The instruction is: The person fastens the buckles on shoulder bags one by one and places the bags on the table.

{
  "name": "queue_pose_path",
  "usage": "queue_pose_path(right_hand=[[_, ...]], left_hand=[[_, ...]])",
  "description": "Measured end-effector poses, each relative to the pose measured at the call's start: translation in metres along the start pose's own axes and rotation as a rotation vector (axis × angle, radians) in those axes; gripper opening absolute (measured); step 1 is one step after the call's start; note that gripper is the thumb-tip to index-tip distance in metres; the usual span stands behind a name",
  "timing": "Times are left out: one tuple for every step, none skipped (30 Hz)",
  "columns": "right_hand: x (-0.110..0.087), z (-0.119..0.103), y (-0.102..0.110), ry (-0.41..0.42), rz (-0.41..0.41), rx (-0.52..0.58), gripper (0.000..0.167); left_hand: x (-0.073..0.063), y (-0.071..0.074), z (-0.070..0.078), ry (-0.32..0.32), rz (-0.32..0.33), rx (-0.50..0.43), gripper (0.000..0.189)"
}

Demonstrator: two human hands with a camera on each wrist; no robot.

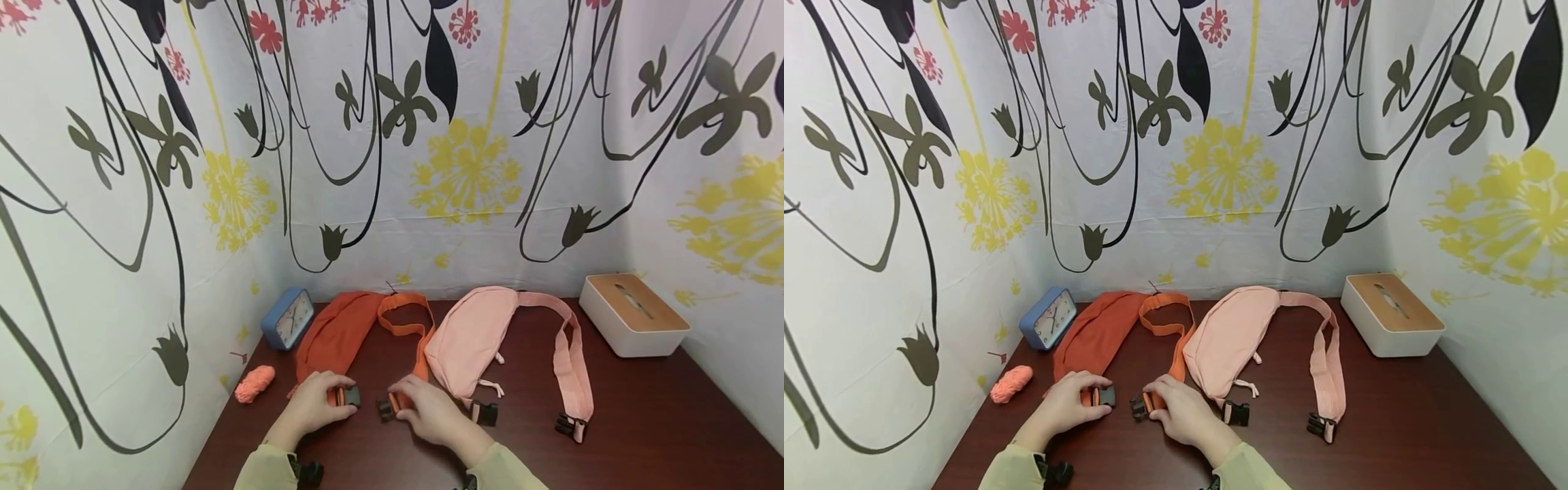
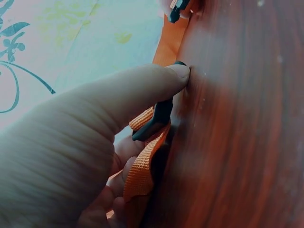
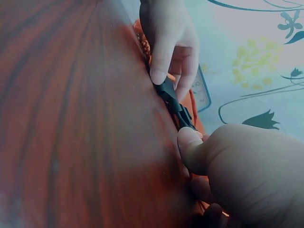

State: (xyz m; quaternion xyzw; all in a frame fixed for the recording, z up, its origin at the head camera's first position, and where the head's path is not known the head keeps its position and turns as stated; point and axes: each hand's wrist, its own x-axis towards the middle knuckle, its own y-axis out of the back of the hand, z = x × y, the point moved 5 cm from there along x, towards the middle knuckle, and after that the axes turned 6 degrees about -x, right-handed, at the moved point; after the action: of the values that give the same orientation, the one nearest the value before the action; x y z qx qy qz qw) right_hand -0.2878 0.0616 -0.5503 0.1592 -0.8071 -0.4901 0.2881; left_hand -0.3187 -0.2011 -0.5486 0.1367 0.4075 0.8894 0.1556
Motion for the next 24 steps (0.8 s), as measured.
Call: queue_pose_path(right_hand=[[0.000, -0.001, 0.000, -0.007, 0.001, 0.005, 0.037], [0.001, -0.001, -0.001, -0.016, 0.002, 0.009, 0.037], [0.001, -0.002, -0.001, -0.021, 0.005, 0.013, 0.036], [0.002, -0.002, -0.002, -0.024, 0.010, 0.016, 0.036], [0.002, -0.003, -0.002, -0.024, 0.018, 0.019, 0.035], [0.003, -0.004, -0.002, -0.025, 0.025, 0.018, 0.035], [0.004, -0.005, -0.003, -0.028, 0.030, 0.019, 0.035], [0.005, -0.006, -0.003, -0.031, 0.035, 0.019, 0.034], [0.006, -0.007, -0.004, -0.034, 0.040, 0.018, 0.034], [0.007, -0.008, -0.005, -0.040, 0.043, 0.017, 0.034], [0.009, -0.009, -0.007, -0.047, 0.045, 0.018, 0.034], [0.010, -0.010, -0.008, -0.055, 0.046, 0.015, 0.034], [0.012, -0.011, -0.010, -0.067, 0.047, 0.012, 0.034], [0.014, -0.011, -0.012, -0.077, 0.049, 0.009, 0.034], [0.015, -0.011, -0.014, -0.090, 0.050, 0.007, 0.034], [0.017, -0.011, -0.016, -0.105, 0.052, 0.004, 0.035], [0.018, -0.011, -0.018, -0.117, 0.053, 0.002, 0.035], [0.020, -0.012, -0.019, -0.131, 0.054, -0.001, 0.035], [0.021, -0.012, -0.020, -0.147, 0.054, -0.001, 0.036], [0.022, -0.012, -0.021, -0.159, 0.055, -0.003, 0.036], [0.023, -0.012, -0.022, -0.169, 0.057, -0.006, 0.036], [0.025, -0.012, -0.023, -0.178, 0.060, -0.007, 0.036], [0.026, -0.013, -0.024, -0.183, 0.063, -0.009, 0.036], [0.027, -0.013, -0.025, -0.187, 0.065, -0.010, 0.036]], left_hand=[[0.000, 0.000, 0.000, 0.001, 0.002, 0.001, 0.042], [0.000, 0.000, 0.000, 0.000, 0.006, 0.008, 0.042], [0.000, 0.001, 0.000, 0.002, 0.010, 0.011, 0.041], [0.000, 0.001, -0.001, 0.003, 0.014, 0.017, 0.041], [0.000, 0.001, -0.001, 0.003, 0.017, 0.020, 0.041], [0.000, 0.000, -0.002, 0.004, 0.021, 0.019, 0.041], [0.000, 0.000, -0.003, 0.006, 0.023, 0.021, 0.041], [0.000, 0.000, -0.003, 0.005, 0.025, 0.024, 0.041], [0.000, 0.000, -0.003, 0.006, 0.026, 0.023, 0.041], [0.000, -0.001, -0.004, 0.006, 0.027, 0.022, 0.041], [0.000, -0.001, -0.003, 0.001, 0.029, 0.021, 0.041], [0.000, -0.001, -0.003, -0.002, 0.032, 0.025, 0.041], [0.000, -0.001, -0.003, -0.005, 0.036, 0.030, 0.041], [0.000, 0.000, -0.003, -0.009, 0.040, 0.031, 0.041], [0.000, 0.000, -0.002, -0.012, 0.044, 0.036, 0.041], [-0.001, 0.000, -0.002, -0.016, 0.048, 0.040, 0.041], [-0.001, 0.000, -0.001, -0.024, 0.052, 0.044, 0.041], [-0.001, 0.000, -0.001, -0.026, 0.054, 0.047, 0.041], [-0.001, 0.001, 0.000, -0.032, 0.056, 0.050, 0.041], [-0.002, 0.001, 0.000, -0.034, 0.056, 0.055, 0.041], [-0.002, 0.001, 0.000, -0.035, 0.054, 0.060, 0.041], [-0.002, 0.001, 0.000, -0.036, 0.055, 0.063, 0.041], [-0.002, 0.001, 0.001, -0.042, 0.056, 0.067, 0.041], [-0.002, 0.002, 0.000, -0.035, 0.055, 0.066, 0.041]])
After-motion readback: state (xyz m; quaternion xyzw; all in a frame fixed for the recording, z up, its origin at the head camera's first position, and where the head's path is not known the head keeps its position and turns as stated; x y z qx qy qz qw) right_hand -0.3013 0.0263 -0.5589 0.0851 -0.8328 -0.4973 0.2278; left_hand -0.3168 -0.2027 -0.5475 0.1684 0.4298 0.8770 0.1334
